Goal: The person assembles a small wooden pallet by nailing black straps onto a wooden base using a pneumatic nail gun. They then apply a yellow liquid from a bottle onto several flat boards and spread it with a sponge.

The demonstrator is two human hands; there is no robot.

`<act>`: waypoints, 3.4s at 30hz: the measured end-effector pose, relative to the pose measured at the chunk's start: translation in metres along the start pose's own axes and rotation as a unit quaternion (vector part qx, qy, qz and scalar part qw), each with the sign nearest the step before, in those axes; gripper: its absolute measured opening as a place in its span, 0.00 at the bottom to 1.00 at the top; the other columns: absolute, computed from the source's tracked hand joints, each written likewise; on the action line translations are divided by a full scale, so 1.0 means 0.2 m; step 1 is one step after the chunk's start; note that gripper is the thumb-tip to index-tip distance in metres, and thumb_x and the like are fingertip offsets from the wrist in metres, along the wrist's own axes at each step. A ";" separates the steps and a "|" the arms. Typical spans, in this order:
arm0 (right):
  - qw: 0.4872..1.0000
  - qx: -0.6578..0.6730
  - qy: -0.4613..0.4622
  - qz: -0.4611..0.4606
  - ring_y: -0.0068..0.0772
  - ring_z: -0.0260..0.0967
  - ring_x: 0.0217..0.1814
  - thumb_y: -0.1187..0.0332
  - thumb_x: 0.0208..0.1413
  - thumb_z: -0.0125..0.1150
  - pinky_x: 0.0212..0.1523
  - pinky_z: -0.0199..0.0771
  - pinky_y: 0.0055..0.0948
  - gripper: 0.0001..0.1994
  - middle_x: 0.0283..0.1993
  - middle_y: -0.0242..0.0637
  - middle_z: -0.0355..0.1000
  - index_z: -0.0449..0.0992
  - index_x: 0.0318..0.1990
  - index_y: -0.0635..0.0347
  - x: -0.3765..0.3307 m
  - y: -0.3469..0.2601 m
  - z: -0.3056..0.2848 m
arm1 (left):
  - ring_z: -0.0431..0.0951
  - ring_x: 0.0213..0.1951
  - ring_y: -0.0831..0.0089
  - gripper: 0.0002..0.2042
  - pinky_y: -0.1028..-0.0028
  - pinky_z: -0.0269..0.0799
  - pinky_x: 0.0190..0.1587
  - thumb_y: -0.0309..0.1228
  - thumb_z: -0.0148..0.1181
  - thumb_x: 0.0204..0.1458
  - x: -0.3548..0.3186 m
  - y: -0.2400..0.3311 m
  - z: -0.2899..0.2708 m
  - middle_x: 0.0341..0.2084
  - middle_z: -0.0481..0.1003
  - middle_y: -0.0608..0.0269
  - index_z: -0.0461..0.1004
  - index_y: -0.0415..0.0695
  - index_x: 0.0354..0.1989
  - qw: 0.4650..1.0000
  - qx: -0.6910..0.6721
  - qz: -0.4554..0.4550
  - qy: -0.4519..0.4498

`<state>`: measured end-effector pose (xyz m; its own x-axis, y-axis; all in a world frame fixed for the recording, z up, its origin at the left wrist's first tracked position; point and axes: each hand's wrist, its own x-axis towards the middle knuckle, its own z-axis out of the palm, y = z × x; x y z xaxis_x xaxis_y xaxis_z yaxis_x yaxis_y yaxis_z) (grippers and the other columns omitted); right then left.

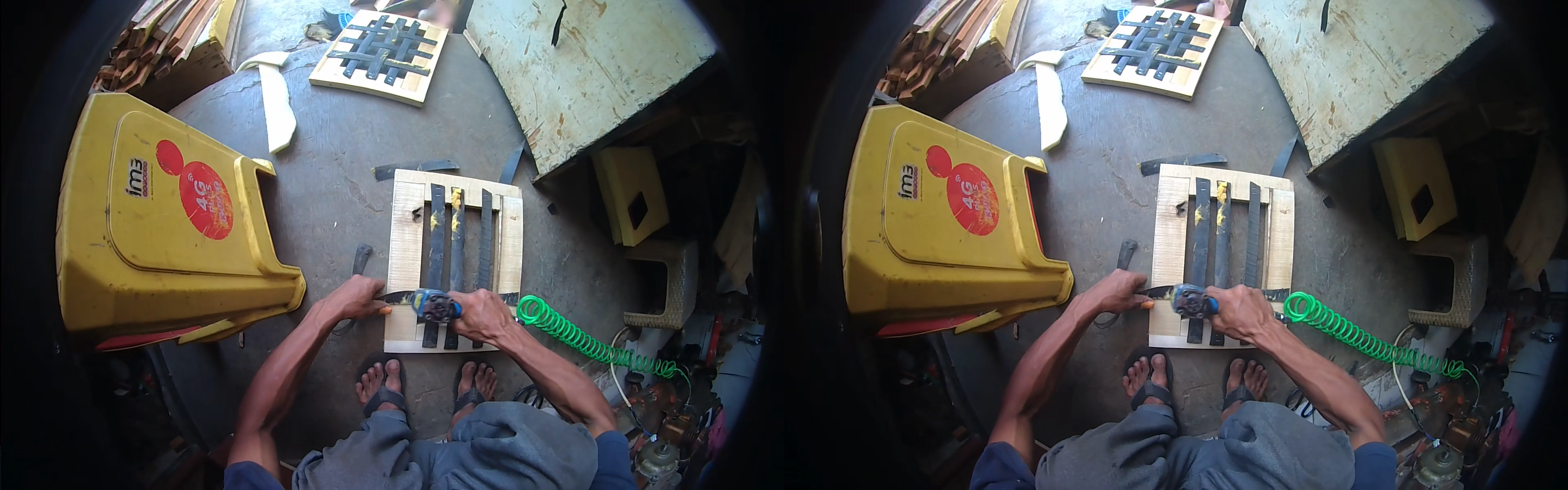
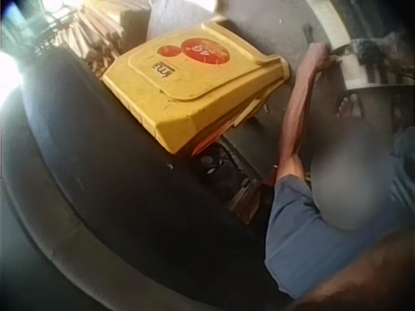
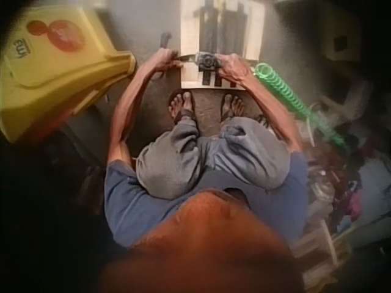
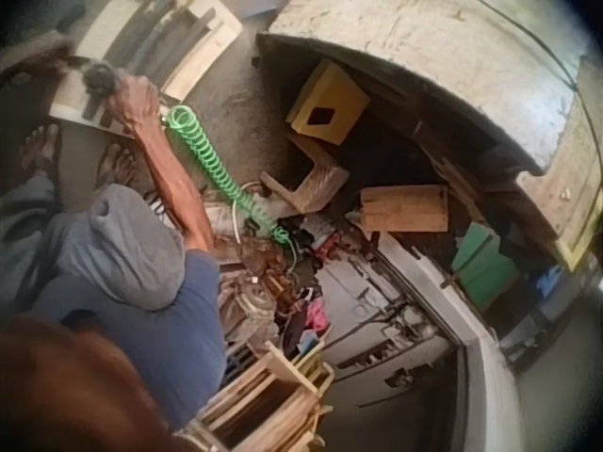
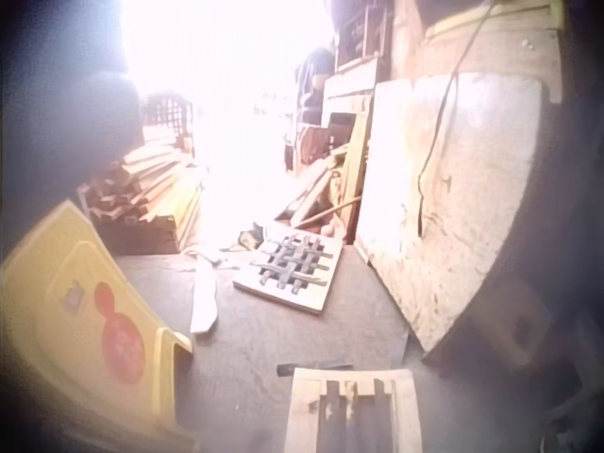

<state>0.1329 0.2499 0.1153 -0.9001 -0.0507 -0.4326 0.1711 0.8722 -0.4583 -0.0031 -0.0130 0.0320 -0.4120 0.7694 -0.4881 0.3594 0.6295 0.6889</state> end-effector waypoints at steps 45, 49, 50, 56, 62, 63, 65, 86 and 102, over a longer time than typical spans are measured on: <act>0.938 0.066 0.245 0.235 0.53 0.69 0.48 0.51 0.46 0.77 0.46 0.72 0.50 0.31 0.43 0.47 0.67 0.68 0.45 0.65 -1.06 0.23 0.49 | 0.86 0.37 0.61 0.18 0.73 0.88 0.42 0.26 0.38 0.71 0.30 0.91 0.17 0.44 0.79 0.37 0.63 0.18 0.56 0.755 -0.613 -0.120 -0.202; 0.956 -0.031 0.245 0.157 0.50 0.67 0.48 0.39 0.45 0.74 0.44 0.72 0.51 0.36 0.41 0.45 0.65 0.68 0.43 0.64 -0.80 0.21 0.50 | 0.85 0.37 0.64 0.19 0.72 0.87 0.41 0.30 0.43 0.72 0.27 0.98 0.20 0.41 0.80 0.41 0.68 0.20 0.54 0.791 -0.569 -0.118 -0.191; 0.958 -0.031 0.238 0.159 0.49 0.67 0.48 0.37 0.45 0.74 0.44 0.72 0.51 0.37 0.41 0.45 0.65 0.68 0.43 0.64 -0.74 0.21 0.50 | 0.85 0.37 0.64 0.19 0.72 0.87 0.41 0.31 0.43 0.72 0.27 0.98 0.21 0.41 0.80 0.41 0.68 0.21 0.53 0.797 -0.559 -0.115 -0.196; 0.969 0.016 0.121 0.217 0.55 0.79 0.41 0.43 0.51 0.71 0.39 0.79 0.52 0.31 0.37 0.53 0.76 0.70 0.40 0.67 -0.63 0.23 0.50 | 0.85 0.37 0.65 0.18 0.72 0.87 0.41 0.31 0.43 0.72 0.24 1.03 0.19 0.40 0.80 0.43 0.69 0.22 0.53 0.809 -0.552 -0.102 -0.177; 0.949 0.101 0.201 0.223 0.61 0.78 0.34 0.48 0.53 0.72 0.37 0.77 0.55 0.27 0.29 0.56 0.76 0.70 0.36 0.66 -0.80 0.28 0.54 | 0.85 0.31 0.69 0.21 0.78 0.85 0.34 0.35 0.45 0.72 0.14 0.97 -0.02 0.39 0.80 0.48 0.63 0.27 0.62 0.753 -0.653 0.034 -0.068; 0.923 0.111 0.238 0.283 0.62 0.77 0.36 0.49 0.52 0.74 0.38 0.76 0.55 0.27 0.30 0.56 0.75 0.70 0.37 0.66 -0.87 0.27 0.51 | 0.85 0.31 0.69 0.21 0.78 0.85 0.34 0.36 0.46 0.72 0.12 0.94 -0.04 0.39 0.80 0.49 0.63 0.28 0.62 0.773 -0.633 0.032 -0.042; 0.877 0.079 0.286 0.378 0.61 0.75 0.42 0.53 0.51 0.75 0.44 0.75 0.54 0.25 0.37 0.56 0.74 0.69 0.39 0.65 -1.00 0.36 0.54 | 0.84 0.31 0.70 0.20 0.77 0.84 0.33 0.37 0.47 0.72 0.09 0.87 -0.05 0.39 0.80 0.51 0.65 0.31 0.62 0.810 -0.587 0.003 0.003; 0.629 0.627 0.228 0.399 0.25 0.74 0.26 0.59 0.58 0.72 0.23 0.78 0.28 0.17 0.35 0.34 0.78 0.78 0.47 0.61 -0.71 0.56 0.52 | 0.79 0.17 0.74 0.19 0.71 0.73 0.22 0.41 0.55 0.68 -0.03 0.66 0.04 0.20 0.80 0.58 0.75 0.36 0.55 0.965 -0.175 -0.142 0.135; 0.805 0.552 -0.002 0.219 0.14 0.60 0.13 0.52 0.58 0.67 0.12 0.57 0.21 0.17 0.16 0.23 0.65 0.78 0.37 0.59 0.28 0.34 0.24 | 0.84 0.28 0.53 0.20 0.58 0.76 0.34 0.42 0.61 0.62 0.06 0.61 -0.01 0.27 0.82 0.46 0.78 0.44 0.57 0.981 0.046 -0.057 0.181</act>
<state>0.1137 0.2827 0.0239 -0.6563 0.1398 -0.7414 0.7248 -0.1560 -0.6710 0.0334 0.0737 0.1114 -0.7179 0.6156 -0.3251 0.3618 0.7289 0.5813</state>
